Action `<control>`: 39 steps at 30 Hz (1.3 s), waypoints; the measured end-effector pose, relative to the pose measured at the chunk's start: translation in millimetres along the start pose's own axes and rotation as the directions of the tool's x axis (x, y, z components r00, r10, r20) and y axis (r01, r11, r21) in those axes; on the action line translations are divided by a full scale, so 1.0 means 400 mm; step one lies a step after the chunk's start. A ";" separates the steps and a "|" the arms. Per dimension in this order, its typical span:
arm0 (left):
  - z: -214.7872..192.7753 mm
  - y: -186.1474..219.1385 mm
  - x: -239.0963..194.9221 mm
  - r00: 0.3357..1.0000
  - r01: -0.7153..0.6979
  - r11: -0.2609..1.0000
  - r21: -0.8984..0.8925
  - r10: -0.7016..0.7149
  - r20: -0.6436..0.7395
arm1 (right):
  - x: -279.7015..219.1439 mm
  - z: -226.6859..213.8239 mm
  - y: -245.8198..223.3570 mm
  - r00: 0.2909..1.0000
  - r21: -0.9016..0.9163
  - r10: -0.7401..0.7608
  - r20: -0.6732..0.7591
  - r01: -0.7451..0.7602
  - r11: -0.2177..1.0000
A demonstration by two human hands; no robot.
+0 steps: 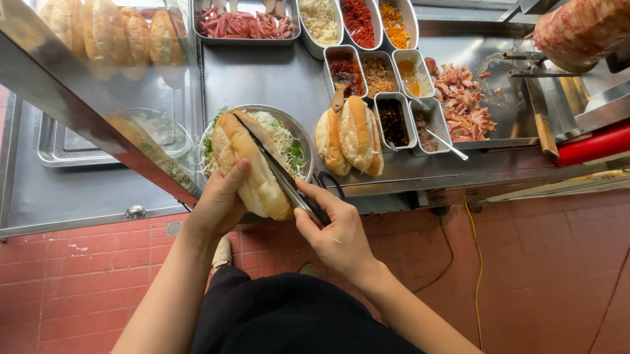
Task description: Preparing and filling Vietnamese baguette sandwiches at a food stall.
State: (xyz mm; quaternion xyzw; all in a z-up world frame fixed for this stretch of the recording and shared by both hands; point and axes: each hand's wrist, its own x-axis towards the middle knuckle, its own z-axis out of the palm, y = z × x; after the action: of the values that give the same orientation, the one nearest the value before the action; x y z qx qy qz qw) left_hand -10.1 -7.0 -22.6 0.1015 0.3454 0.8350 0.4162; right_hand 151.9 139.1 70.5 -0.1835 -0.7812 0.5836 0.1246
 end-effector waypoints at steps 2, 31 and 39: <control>0.030 0.024 -0.015 1.000 0.015 0.999 -0.038 -0.015 0.006 | -0.002 -0.015 -0.008 1.000 0.013 0.020 0.010 -0.020 1.000; 0.108 0.037 -0.170 0.986 0.064 0.970 -0.235 -0.097 -0.135 | 0.314 -0.085 0.513 0.842 -0.502 -0.067 -0.535 -0.253 0.827; 0.124 -0.002 -0.135 0.984 0.134 0.959 -0.250 -0.159 -0.084 | 0.310 -0.126 0.632 0.830 -0.221 0.140 -0.540 -0.300 0.928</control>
State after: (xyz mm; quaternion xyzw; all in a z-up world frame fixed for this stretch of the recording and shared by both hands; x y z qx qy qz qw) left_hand 47.5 -23.6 20.1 -0.0194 0.2680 0.8420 0.4679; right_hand 96.3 299.9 -159.4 -0.4389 -0.7707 0.3998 0.2313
